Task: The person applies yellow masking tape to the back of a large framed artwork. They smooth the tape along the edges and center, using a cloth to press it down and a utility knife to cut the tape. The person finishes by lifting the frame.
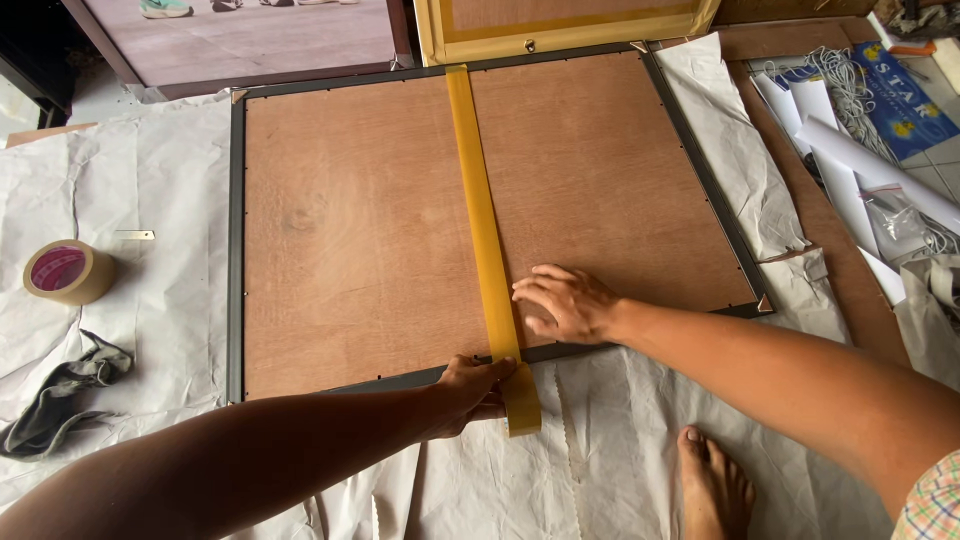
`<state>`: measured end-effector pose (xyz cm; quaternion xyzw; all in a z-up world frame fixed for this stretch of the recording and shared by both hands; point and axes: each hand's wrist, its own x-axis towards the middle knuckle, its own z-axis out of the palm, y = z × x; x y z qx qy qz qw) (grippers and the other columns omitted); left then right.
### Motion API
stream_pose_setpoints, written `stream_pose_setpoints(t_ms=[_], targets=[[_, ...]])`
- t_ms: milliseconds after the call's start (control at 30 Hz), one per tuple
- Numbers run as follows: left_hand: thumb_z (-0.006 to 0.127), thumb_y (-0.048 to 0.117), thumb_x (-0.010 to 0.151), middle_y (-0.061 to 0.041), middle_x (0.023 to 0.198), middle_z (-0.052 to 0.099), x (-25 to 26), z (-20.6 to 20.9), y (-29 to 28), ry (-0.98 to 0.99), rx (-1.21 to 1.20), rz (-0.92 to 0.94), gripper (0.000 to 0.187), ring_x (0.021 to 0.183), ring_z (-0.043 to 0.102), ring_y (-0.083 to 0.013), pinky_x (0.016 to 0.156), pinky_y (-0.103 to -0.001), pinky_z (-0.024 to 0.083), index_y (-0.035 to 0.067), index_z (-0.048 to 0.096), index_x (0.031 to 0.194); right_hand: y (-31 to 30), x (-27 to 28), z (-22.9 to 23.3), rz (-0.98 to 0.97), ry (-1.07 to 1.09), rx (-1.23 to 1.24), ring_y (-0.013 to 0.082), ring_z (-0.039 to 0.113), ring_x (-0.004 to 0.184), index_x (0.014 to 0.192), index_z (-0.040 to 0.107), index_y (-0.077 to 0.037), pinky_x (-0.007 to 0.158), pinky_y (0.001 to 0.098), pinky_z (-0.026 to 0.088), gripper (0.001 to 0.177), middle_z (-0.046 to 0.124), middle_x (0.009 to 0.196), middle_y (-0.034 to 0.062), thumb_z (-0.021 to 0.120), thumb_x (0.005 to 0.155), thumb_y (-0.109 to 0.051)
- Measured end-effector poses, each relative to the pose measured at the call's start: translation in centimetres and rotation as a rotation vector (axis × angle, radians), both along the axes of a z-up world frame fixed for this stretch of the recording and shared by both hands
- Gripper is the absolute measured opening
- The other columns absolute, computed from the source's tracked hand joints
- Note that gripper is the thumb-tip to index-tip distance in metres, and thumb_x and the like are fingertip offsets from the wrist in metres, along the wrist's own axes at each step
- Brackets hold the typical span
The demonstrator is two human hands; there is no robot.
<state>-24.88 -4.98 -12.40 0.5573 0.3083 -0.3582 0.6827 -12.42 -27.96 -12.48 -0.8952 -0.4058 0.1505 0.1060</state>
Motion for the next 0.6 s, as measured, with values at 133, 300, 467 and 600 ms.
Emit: stream_pose_setpoints(t_ms=[133,300,467,600], targets=[[0.085,0.024,0.103,-0.018,0.085,0.075,0.2,-1.5,0.1,-0.003,-0.034,0.027,0.044,0.074,0.085,-0.0325,0.078,-0.050,0.076,-0.014,0.074,0.123,2.3,0.5,-1.5,-0.029,-0.065,0.075,0.0379,0.074,0.125,0.137,0.065,-0.013,0.097,0.0513,0.063,0.043,0.074,0.118,0.0132,0.065,0.109,-0.045],[0.084,0.024,0.103,-0.018,0.087,0.076,0.8,-0.4,0.1,0.007,-0.029,0.014,0.043,0.078,0.086,-0.0326,0.080,-0.049,0.076,-0.012,0.076,0.126,4.0,-0.6,-2.2,0.088,0.092,0.100,0.0373,0.072,0.117,0.130,0.054,-0.017,0.094,0.0520,0.062,0.057,0.064,0.117,0.0072,0.090,0.092,-0.038],[0.084,0.028,0.103,-0.018,0.086,0.078,0.4,-1.4,0.0,-0.022,0.013,-0.022,0.043,0.075,0.085,-0.0294,0.077,-0.046,0.077,-0.010,0.078,0.120,4.1,-0.7,-0.8,0.083,0.142,0.066,0.0404,0.073,0.116,0.127,0.055,-0.014,0.096,0.0560,0.062,0.052,0.066,0.117,0.0113,0.090,0.092,-0.032],[0.088,0.039,0.097,-0.015,0.086,0.082,0.2,-2.6,-0.1,-0.097,0.113,-0.078,0.040,0.078,0.086,-0.0293,0.081,-0.052,0.072,0.000,0.082,0.106,4.7,-0.2,-0.5,0.084,0.134,0.011,0.0371,0.075,0.112,0.125,0.057,-0.021,0.093,0.0550,0.063,0.053,0.065,0.114,0.0058,0.091,0.088,-0.036]])
